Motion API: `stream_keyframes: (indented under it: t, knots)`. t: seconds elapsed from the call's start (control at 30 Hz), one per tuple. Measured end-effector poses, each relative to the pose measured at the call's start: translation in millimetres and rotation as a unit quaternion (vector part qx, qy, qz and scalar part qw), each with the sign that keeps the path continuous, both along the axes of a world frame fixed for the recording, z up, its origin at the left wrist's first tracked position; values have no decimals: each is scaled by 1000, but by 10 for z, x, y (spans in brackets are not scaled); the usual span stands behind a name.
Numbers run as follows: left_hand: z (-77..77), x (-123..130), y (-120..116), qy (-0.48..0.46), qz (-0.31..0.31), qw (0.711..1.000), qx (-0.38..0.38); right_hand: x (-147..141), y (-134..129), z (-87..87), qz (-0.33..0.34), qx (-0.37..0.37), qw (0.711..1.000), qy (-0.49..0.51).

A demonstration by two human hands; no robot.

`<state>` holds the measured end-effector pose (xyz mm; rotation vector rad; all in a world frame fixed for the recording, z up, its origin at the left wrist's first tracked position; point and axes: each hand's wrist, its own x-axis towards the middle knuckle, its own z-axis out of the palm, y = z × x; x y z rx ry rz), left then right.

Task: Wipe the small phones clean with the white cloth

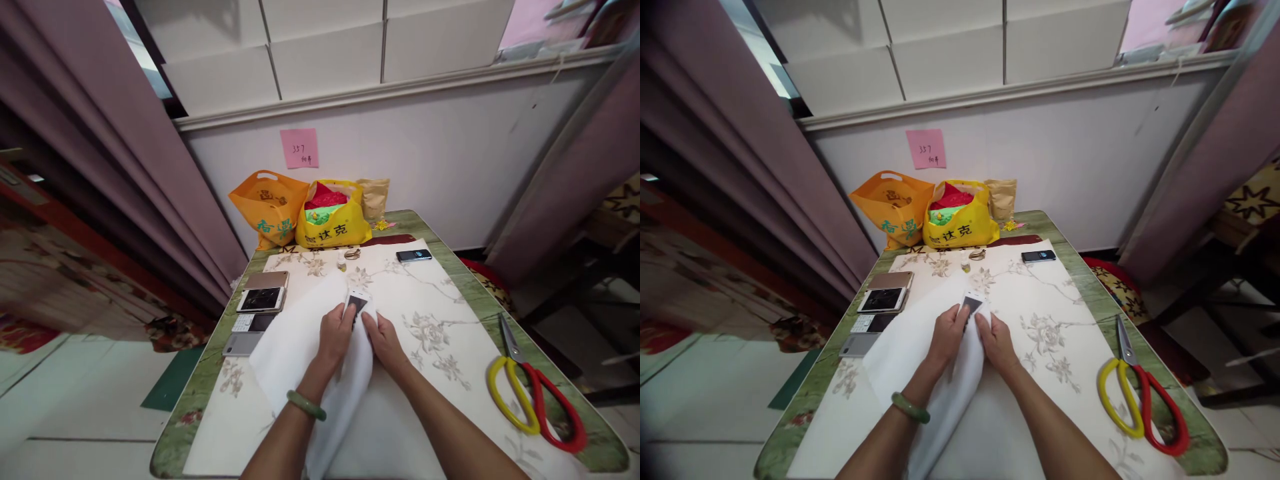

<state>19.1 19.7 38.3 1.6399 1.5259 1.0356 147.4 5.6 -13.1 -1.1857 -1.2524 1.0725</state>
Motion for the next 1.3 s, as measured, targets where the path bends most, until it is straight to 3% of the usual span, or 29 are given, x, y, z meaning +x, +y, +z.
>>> stream_keyframes:
  t: [0.2, 0.33, 0.47, 0.6, 0.7, 0.93, 1.13, 1.23, 1.3]
  knots:
    - [64, -199, -94, -1, -124, 990, -64, 4, 0, 7, -42, -31, 996, 69]
    - [65, -273, -200, -119, -146, 967, -172, -6, 6, -10, -51, -40, 994, 83]
    - [9, -298, -259, -284, -76, 930, -219, -3, 9, -4, -61, -38, 993, 92]
    - [-18, -322, -177, -401, 66, 904, -130, -6, -13, 19, -3, -21, 998, 64]
    - [-39, -280, -135, -434, 93, 890, -106, -13, -27, 23, 43, -17, 998, 40]
    - [-80, -147, -171, -415, 80, 897, -131, -10, -29, 55, 58, -35, 995, 70]
    - [80, -341, -72, -265, -7, 953, -146, -4, -16, 40, 41, -46, 994, 95]
    - [146, -434, 0, -190, -64, 964, -177, -1, -14, 25, 66, -32, 996, 56]
    - [155, -435, 29, -166, -68, 968, -174, 1, -14, 20, 90, -11, 996, 11]
